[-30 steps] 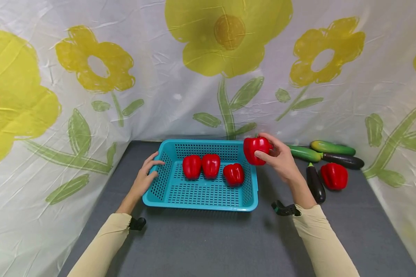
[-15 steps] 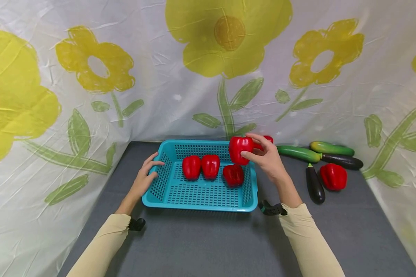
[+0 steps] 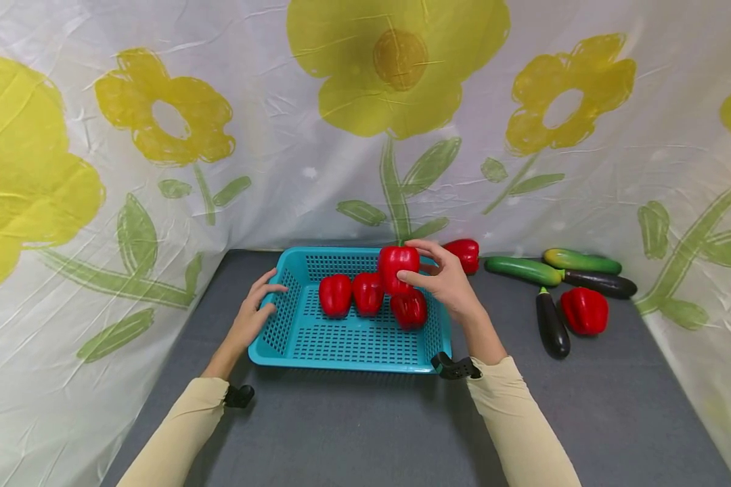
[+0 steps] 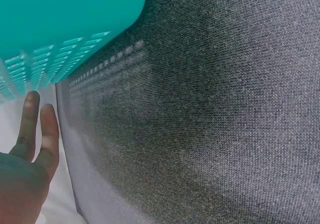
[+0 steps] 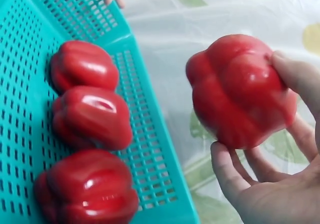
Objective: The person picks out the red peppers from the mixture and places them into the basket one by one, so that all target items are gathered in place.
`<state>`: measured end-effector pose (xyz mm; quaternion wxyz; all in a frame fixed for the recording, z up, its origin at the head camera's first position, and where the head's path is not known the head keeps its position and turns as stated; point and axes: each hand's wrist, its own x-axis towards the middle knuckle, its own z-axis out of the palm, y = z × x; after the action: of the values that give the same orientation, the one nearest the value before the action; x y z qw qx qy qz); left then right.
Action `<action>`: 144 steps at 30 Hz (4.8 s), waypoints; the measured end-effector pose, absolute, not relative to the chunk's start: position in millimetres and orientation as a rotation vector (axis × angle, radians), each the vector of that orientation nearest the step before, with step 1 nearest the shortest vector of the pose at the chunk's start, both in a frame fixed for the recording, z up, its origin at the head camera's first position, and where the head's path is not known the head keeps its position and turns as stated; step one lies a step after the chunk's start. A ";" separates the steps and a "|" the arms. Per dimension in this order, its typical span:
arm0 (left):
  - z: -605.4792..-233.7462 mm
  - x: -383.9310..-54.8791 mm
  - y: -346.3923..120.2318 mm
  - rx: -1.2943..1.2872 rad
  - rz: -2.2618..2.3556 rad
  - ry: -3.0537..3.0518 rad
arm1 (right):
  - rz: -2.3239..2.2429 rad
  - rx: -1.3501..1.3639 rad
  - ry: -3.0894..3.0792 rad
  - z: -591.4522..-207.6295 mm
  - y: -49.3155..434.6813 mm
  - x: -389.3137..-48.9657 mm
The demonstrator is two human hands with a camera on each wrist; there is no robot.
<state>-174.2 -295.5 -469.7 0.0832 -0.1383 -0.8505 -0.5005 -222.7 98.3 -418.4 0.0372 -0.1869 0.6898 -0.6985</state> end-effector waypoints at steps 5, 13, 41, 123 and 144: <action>-469.4 -173.7 -295.1 -0.424 -1.491 -2.535 | -2.099 -0.575 2.120 -420.1 87.3 -222.5; -471.3 -175.1 -296.4 -0.439 -1.476 -2.534 | -2.042 -0.611 2.122 -426.4 67.6 -222.6; -470.9 -174.9 -296.3 -0.436 -1.487 -2.530 | -2.016 -0.510 1.972 -445.9 -2.4 -209.8; -469.9 -174.4 -296.5 -0.415 -1.518 -2.532 | -1.964 -0.664 1.946 -440.3 1.9 -201.3; -467.8 -174.7 -295.0 -0.413 -1.505 -2.538 | -1.929 -0.679 2.040 -429.2 59.2 -201.1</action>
<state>-174.7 -295.0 -467.8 0.0811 -0.1380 -0.8491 -0.5035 -201.1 59.2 -429.2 0.1260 -0.2333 0.7005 -0.6625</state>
